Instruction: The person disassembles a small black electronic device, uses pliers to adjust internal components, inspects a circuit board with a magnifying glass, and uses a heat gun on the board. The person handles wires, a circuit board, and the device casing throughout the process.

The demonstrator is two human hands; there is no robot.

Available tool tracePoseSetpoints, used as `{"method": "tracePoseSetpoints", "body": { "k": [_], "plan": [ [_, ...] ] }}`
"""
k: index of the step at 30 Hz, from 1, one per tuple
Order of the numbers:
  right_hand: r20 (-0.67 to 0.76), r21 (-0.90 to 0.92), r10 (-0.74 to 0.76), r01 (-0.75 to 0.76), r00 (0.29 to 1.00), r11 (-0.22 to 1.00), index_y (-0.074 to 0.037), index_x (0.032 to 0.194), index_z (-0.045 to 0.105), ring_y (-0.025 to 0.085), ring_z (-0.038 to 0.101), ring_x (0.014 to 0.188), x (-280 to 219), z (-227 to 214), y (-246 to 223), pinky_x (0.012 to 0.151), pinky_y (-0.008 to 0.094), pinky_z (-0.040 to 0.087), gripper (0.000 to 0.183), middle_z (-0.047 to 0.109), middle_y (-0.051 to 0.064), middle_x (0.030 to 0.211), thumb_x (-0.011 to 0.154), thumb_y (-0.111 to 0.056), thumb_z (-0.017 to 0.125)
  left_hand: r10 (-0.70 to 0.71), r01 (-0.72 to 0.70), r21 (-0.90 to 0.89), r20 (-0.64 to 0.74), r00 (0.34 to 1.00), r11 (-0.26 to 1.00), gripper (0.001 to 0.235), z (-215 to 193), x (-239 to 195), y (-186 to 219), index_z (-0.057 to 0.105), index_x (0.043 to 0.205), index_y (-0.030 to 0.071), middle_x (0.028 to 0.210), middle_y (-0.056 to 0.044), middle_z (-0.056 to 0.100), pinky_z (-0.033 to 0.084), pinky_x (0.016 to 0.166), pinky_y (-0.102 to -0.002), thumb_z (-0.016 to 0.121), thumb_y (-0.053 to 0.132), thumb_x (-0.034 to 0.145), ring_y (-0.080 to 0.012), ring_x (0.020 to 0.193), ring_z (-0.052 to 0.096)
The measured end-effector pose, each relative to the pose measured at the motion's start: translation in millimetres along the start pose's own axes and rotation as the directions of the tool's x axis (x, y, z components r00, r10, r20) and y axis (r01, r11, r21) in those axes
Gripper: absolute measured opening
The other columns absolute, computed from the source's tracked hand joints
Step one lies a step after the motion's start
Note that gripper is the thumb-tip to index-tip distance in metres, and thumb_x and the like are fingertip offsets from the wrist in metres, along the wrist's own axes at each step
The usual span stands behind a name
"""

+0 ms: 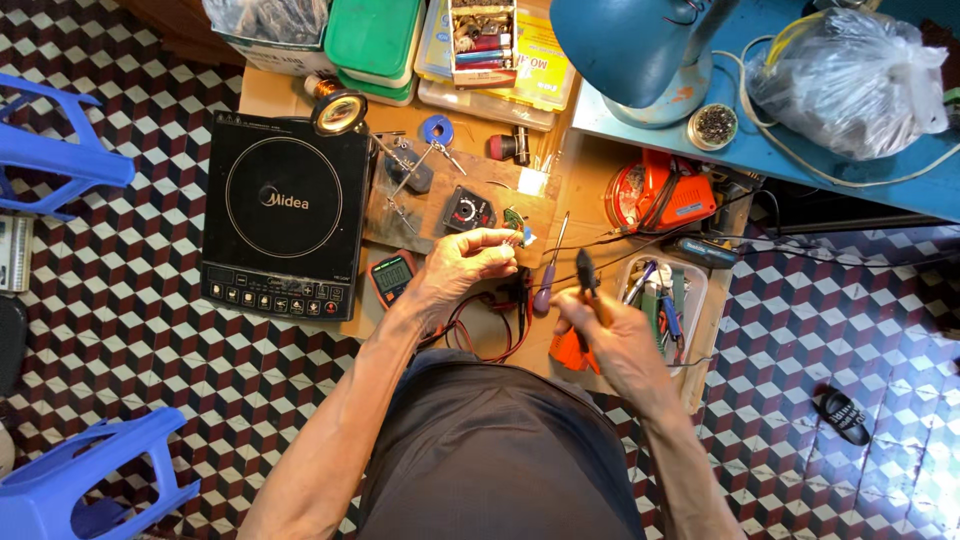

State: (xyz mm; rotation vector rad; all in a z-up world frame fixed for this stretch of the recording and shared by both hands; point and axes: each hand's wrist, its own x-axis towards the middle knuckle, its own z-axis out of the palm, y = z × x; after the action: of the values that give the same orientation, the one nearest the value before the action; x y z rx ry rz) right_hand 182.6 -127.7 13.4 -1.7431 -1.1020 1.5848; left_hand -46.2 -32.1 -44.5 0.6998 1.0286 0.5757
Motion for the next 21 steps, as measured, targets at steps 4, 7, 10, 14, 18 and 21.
{"method": "tracePoseSetpoints", "body": {
  "k": [4, 7, 10, 14, 18, 21],
  "plan": [
    [-0.025, 0.048, 0.054, -0.053, 0.998, 0.997, -0.007, 0.109, 0.075, 0.013, 0.054, 0.071, 1.5, 6.3, 6.5, 0.066, 0.032, 0.048, 0.040, 0.061, 0.003, 0.081, 0.099, -0.044, 0.060, -0.001, 0.003, -0.073, 0.036, 0.999, 0.997, 0.040, -13.4, 7.9, -8.1, 0.066, 0.131, 0.001, 0.114, -0.004, 0.071, 0.060, 0.087, -0.025, 0.070, 0.012, 0.093, -0.0108, 0.093, 0.070],
    [-0.085, -0.154, 0.017, -0.030, 0.996, 0.988, -0.004, 0.106, 0.071, 0.018, 0.056, 0.069, 7.3, 15.8, 21.4, 0.063, 0.037, 0.049, 0.042, 0.062, 0.007, 0.078, 0.098, -0.044, 0.061, -0.013, 0.015, -0.057, 0.036, 0.999, 0.998, 0.041, -21.8, 12.5, -13.7, 0.065, 0.133, 0.001, 0.116, -0.006, 0.072, 0.060, 0.088, -0.025, 0.069, 0.012, 0.094, -0.0111, 0.094, 0.071],
    [-0.048, -0.437, -0.124, 0.091, 0.991, 0.895, -0.006, 0.108, 0.072, 0.023, 0.063, 0.073, 17.5, 19.3, 34.6, 0.068, 0.040, 0.051, 0.040, 0.065, 0.011, 0.080, 0.102, -0.042, 0.057, 0.003, 0.000, -0.067, 0.046, 0.999, 0.998, 0.041, -25.0, 13.7, -18.1, 0.064, 0.133, 0.000, 0.116, -0.006, 0.071, 0.060, 0.088, -0.026, 0.070, 0.012, 0.094, -0.0113, 0.094, 0.070],
    [0.019, -0.563, -0.048, 0.050, 0.999, 0.825, -0.019, 0.120, 0.076, 0.029, 0.069, 0.074, 37.4, 24.3, 40.7, 0.070, 0.044, 0.053, 0.036, 0.070, 0.017, 0.080, 0.102, -0.038, 0.051, -0.030, 0.032, -0.064, 0.021, 0.999, 0.997, 0.040, -26.3, 13.6, -22.4, 0.064, 0.130, 0.000, 0.113, -0.007, 0.072, 0.059, 0.085, -0.025, 0.071, 0.014, 0.093, -0.0128, 0.092, 0.072],
    [0.128, -0.444, 0.007, 0.051, 0.992, 0.895, -0.009, 0.114, 0.071, 0.025, 0.076, 0.077, 52.2, 27.9, 44.2, 0.073, 0.041, 0.057, 0.034, 0.077, 0.012, 0.081, 0.100, -0.031, 0.049, 0.018, -0.018, -0.041, -0.005, 1.000, 0.999, 0.040, -29.7, 11.2, -31.0, 0.065, 0.129, -0.003, 0.111, -0.008, 0.071, 0.059, 0.085, -0.024, 0.071, 0.015, 0.094, -0.0128, 0.092, 0.071],
    [0.094, -0.549, 0.099, -0.031, 0.991, 0.835, -0.009, 0.112, 0.073, 0.027, 0.074, 0.073, 67.3, 26.0, 53.7, 0.070, 0.043, 0.056, 0.032, 0.076, 0.013, 0.079, 0.099, -0.029, 0.051, 0.029, -0.030, -0.060, -0.016, 0.999, 0.998, 0.041, -32.3, 9.6, -35.1, 0.065, 0.130, -0.003, 0.112, -0.007, 0.071, 0.059, 0.086, -0.024, 0.072, 0.016, 0.094, -0.0128, 0.093, 0.072]
  ]
}}
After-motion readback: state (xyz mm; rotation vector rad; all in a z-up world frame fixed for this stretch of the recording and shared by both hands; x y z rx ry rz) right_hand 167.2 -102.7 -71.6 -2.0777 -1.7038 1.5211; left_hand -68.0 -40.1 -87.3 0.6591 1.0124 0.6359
